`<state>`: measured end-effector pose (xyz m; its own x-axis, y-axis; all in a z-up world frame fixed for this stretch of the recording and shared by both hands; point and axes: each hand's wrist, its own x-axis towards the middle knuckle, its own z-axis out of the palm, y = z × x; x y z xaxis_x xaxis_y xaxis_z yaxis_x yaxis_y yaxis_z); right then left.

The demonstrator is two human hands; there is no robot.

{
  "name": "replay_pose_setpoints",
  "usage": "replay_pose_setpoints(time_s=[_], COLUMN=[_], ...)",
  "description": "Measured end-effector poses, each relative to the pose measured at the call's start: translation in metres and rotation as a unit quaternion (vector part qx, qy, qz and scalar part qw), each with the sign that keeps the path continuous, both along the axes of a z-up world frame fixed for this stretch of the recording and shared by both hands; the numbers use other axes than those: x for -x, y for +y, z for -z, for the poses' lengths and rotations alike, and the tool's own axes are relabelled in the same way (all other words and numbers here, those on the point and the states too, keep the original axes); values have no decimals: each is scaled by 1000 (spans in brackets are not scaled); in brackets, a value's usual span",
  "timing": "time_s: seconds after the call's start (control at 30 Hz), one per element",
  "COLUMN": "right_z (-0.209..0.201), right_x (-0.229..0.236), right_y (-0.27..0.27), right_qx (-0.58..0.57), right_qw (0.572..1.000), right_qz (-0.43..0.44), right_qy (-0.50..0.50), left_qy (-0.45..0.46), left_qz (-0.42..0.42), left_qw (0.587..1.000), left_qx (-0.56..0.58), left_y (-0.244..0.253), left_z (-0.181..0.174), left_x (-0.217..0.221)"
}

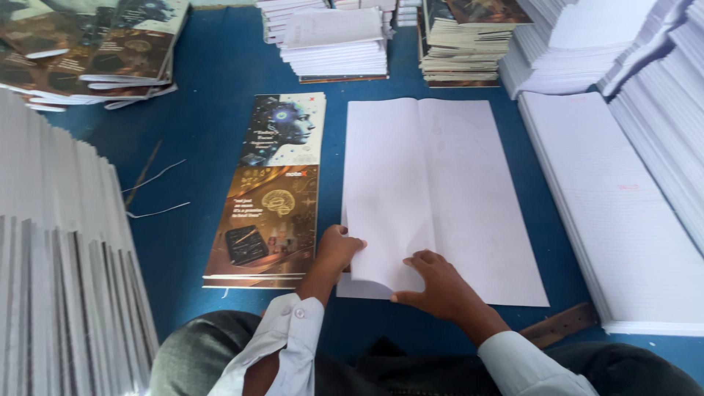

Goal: The person assembles notebooks by inserting printed index pages into covers. They repeatedly pick up a cover, insert a page, and place the finished notebook onto a stack.

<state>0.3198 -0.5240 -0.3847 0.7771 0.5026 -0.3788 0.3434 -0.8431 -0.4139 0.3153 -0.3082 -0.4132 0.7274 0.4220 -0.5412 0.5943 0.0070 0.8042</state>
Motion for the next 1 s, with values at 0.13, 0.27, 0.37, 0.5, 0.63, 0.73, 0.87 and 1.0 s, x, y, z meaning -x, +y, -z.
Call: replay_pose_setpoints(time_s=[0.13, 0.27, 0.37, 0.5, 0.63, 0.73, 0.87, 1.0], right_z=[1, -6, -20, -38, -41, -37, -33, -28], right_x=[-1, -8, -19, -37, -66, -86, -102, -117], right_y=[-2, -8, -16, -37, -67, -91, -123, -155], right_qx=[-3, -30, -26, -15, 4, 31, 33, 65], right_qw=[1000, 999, 999, 998, 996, 992, 987, 977], right_qz=[10, 21, 33, 61, 79, 102, 135, 149], right_qy=[14, 12, 12, 9, -40, -72, -86, -137], left_qy=[-64, -84, -72, -115, -68, -59, -47, -48], left_qz=[25, 32, 24, 48, 65, 74, 83, 79], left_qw=[997, 996, 997, 990, 991, 990, 988, 988], left_qx=[24, 0, -15, -67, -93, -103, -118, -121], left_y=[0, 4, 2, 2, 0, -1, -2, -3], left_z=[7, 7, 4, 6, 2, -2, -6, -8], left_x=[-3, -4, -1, -1, -2, 0, -2, -2])
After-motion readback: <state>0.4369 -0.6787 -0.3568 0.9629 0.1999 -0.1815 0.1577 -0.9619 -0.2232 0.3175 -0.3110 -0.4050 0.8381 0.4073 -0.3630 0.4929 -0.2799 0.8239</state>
